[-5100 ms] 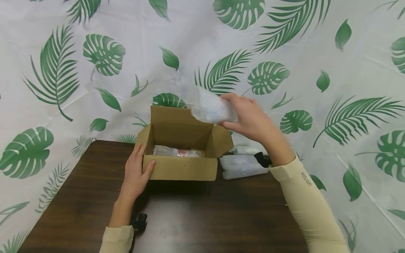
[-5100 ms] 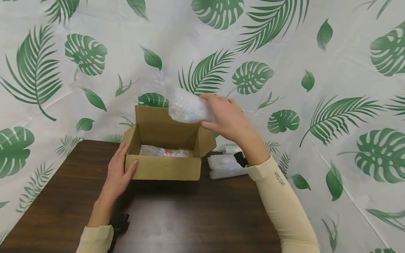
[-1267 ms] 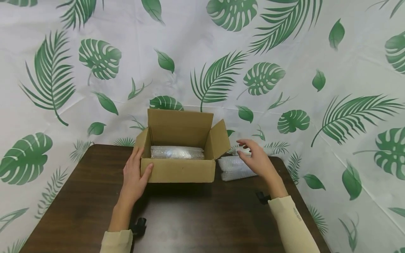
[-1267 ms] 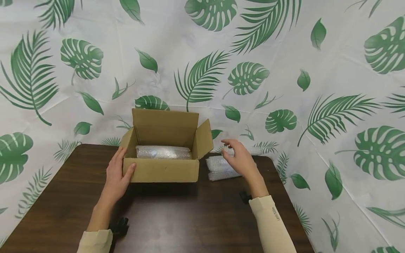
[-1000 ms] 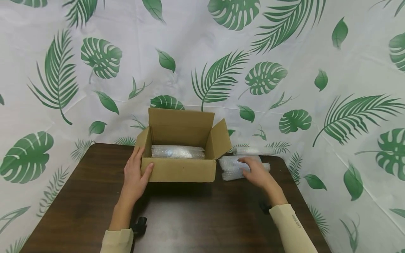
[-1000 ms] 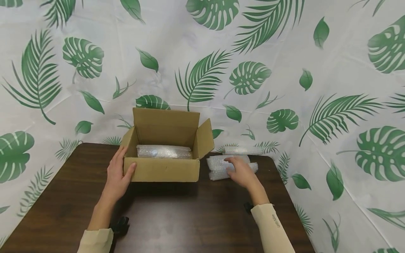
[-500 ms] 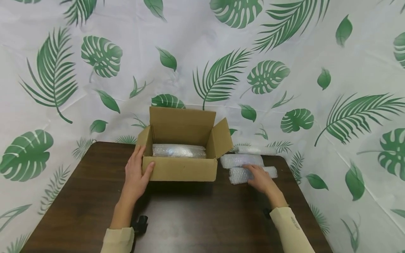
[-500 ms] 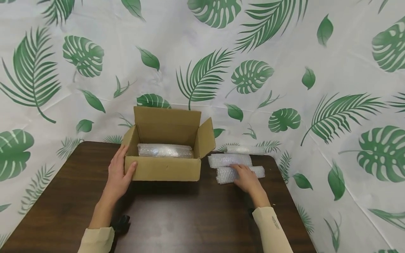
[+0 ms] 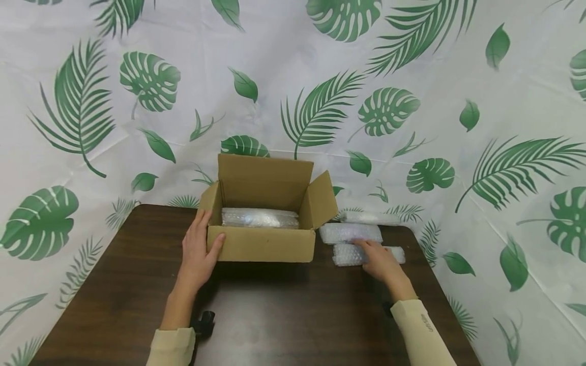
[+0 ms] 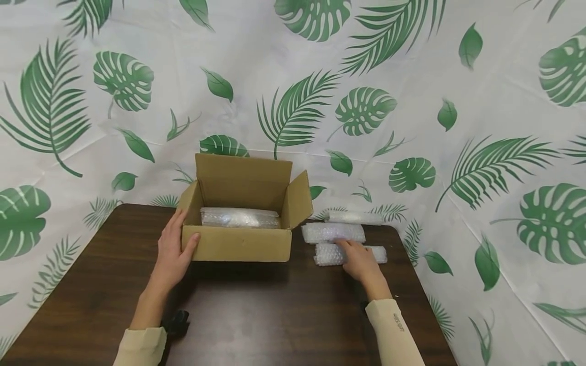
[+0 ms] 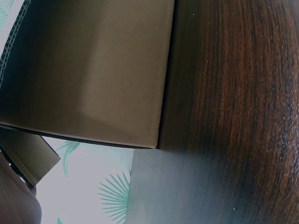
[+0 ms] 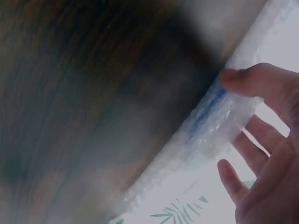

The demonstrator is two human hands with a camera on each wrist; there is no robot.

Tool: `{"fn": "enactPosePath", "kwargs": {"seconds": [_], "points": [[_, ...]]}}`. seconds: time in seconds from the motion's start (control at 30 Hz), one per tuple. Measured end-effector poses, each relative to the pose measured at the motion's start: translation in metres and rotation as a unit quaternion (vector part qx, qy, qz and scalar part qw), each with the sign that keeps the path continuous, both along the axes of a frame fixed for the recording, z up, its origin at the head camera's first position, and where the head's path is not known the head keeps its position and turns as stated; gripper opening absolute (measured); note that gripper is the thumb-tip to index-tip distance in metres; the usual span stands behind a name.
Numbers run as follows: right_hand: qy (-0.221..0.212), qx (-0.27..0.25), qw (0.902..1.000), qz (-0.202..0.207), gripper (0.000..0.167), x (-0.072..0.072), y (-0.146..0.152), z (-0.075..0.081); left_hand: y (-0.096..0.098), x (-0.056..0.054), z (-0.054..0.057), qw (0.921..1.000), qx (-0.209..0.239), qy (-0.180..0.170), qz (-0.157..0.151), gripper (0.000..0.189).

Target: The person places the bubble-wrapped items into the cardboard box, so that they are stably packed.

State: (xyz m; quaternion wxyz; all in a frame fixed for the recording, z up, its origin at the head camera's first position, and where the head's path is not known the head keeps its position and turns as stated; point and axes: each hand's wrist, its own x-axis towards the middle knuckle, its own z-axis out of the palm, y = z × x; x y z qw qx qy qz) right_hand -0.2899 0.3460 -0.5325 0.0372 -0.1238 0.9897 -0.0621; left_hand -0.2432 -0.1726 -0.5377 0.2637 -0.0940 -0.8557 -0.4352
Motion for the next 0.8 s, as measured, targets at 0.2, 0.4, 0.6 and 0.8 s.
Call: {"fn": "enactPosePath", "kwargs": {"seconds": [0.2, 0.4, 0.6, 0.8], "points": [[-0.003, -0.050, 0.9982, -0.033, 0.063, 0.004, 0.013, 0.016, 0.000, 0.000, -0.002, 1.0000, 0.001, -0.003, -0.002, 0.072], [0.038, -0.093, 0.9938, -0.047, 0.061, 0.005, 0.019, 0.047, -0.001, 0.001, -0.002, 1.0000, 0.002, 0.002, 0.001, 0.072], [0.134, -0.140, 0.9804, -0.033, 0.063, 0.007, 0.014, 0.087, -0.001, 0.001, -0.001, 1.0000, 0.003, 0.009, 0.002, 0.072], [0.250, -0.187, 0.9500, -0.001, 0.061, 0.007, -0.005, 0.130, -0.001, 0.001, -0.003, 0.9999, 0.004, 0.010, 0.000, 0.072]]}}
